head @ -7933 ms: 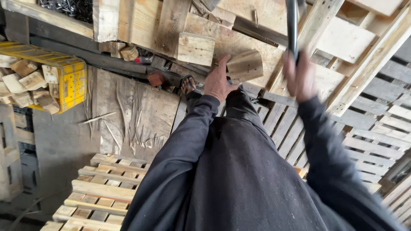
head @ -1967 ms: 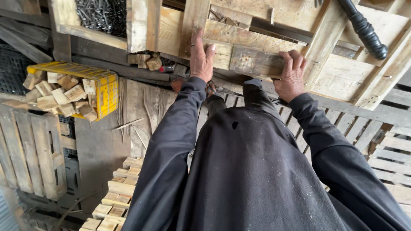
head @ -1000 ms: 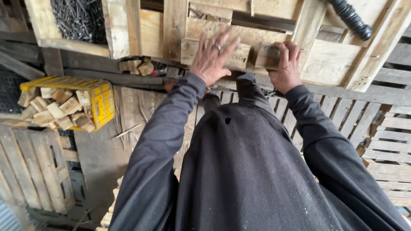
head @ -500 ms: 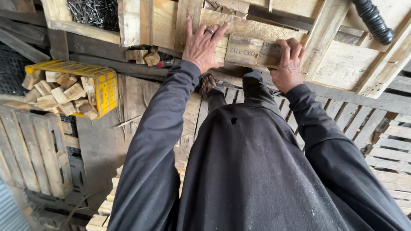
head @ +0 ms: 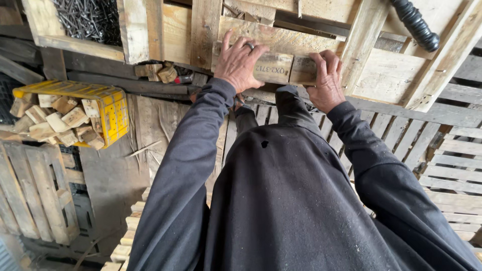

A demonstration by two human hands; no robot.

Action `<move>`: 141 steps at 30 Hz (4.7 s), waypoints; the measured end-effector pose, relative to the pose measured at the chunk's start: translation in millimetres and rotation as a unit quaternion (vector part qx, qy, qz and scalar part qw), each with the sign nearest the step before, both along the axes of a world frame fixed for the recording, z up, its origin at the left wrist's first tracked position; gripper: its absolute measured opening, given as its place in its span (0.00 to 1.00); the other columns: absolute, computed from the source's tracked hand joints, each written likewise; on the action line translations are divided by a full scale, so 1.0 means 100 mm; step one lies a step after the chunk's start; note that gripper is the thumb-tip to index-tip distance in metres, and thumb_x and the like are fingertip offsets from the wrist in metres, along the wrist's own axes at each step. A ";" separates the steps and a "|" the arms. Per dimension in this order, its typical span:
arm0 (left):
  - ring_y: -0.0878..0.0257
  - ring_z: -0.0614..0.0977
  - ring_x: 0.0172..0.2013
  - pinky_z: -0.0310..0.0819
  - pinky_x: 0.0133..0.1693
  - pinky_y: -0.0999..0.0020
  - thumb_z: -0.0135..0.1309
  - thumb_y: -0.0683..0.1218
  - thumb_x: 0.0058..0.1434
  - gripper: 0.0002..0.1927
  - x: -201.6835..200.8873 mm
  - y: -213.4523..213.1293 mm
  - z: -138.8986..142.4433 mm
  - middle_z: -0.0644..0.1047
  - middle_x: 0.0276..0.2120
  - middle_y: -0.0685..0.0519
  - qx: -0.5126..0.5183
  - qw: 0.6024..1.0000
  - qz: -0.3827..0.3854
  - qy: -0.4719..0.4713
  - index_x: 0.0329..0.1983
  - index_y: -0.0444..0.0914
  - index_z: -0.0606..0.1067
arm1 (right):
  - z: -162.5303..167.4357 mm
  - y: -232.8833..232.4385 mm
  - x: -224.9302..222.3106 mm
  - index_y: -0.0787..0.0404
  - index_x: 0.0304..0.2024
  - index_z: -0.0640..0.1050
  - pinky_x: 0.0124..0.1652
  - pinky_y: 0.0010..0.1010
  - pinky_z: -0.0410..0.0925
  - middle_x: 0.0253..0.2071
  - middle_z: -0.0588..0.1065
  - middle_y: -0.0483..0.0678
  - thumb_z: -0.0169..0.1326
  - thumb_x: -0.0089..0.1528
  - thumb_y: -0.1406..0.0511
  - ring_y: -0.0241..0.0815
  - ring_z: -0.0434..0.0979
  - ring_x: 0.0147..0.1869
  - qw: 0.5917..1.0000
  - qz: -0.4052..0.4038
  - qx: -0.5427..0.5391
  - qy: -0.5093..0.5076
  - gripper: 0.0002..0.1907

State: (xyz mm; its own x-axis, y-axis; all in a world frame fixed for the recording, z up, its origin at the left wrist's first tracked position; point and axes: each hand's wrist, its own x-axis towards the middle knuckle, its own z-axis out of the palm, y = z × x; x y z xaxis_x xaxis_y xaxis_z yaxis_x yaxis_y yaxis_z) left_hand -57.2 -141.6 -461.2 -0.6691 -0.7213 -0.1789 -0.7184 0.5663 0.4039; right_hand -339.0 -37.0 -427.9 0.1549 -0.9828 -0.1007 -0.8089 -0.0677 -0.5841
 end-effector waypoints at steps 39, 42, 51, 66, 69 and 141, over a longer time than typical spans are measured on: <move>0.48 0.64 0.67 0.41 0.67 0.34 0.57 0.76 0.51 0.50 -0.31 -0.40 0.51 0.65 0.67 0.44 -0.053 0.981 0.155 0.107 0.69 0.43 0.63 | 0.37 -0.42 -0.25 0.51 0.74 0.58 0.65 0.56 0.58 0.67 0.59 0.62 0.70 0.50 0.60 0.66 0.60 0.69 0.996 0.078 0.025 0.032 0.53; 0.50 0.69 0.65 0.50 0.69 0.41 0.50 0.71 0.65 0.34 -0.45 -0.43 0.42 0.72 0.62 0.46 -0.036 0.951 0.302 0.047 0.60 0.42 0.74 | 0.35 -0.48 -0.28 0.51 0.74 0.60 0.65 0.55 0.58 0.66 0.60 0.61 0.69 0.51 0.60 0.66 0.60 0.69 0.995 0.086 0.044 0.025 0.50; 0.49 0.74 0.52 0.57 0.61 0.48 0.48 0.58 0.68 0.21 -0.53 -0.51 0.33 0.79 0.49 0.49 -0.043 0.935 0.351 0.037 0.48 0.41 0.81 | 0.50 -1.54 -0.47 0.56 0.64 0.71 0.63 0.52 0.63 0.61 0.68 0.58 0.67 0.57 0.57 0.60 0.66 0.66 0.988 0.149 -0.022 -0.010 0.34; 0.50 0.75 0.51 0.61 0.61 0.52 0.51 0.53 0.70 0.16 -0.54 -0.57 0.38 0.79 0.46 0.48 -0.063 0.929 0.357 0.068 0.51 0.39 0.80 | 0.51 -1.94 -1.60 0.66 0.56 0.72 0.54 0.51 0.66 0.52 0.70 0.61 0.67 0.61 0.55 0.62 0.67 0.60 0.988 0.065 0.021 0.136 0.30; 0.52 0.75 0.52 0.61 0.61 0.52 0.50 0.51 0.70 0.14 -0.53 -0.54 0.30 0.80 0.48 0.50 -0.094 0.925 0.361 0.075 0.50 0.40 0.79 | 0.39 -1.56 -1.67 0.62 0.62 0.71 0.59 0.50 0.65 0.55 0.66 0.64 0.63 0.67 0.58 0.59 0.67 0.59 0.996 -0.053 0.040 0.067 0.26; 0.50 0.76 0.50 0.77 0.50 0.51 0.73 0.54 0.51 0.47 0.93 -1.60 0.78 0.75 0.54 0.43 0.290 0.728 0.414 0.463 0.68 0.31 0.64 | 0.69 -1.63 -1.49 0.62 0.63 0.75 0.50 0.53 0.71 0.51 0.75 0.62 0.64 0.65 0.54 0.63 0.79 0.51 0.955 -0.062 0.153 0.245 0.29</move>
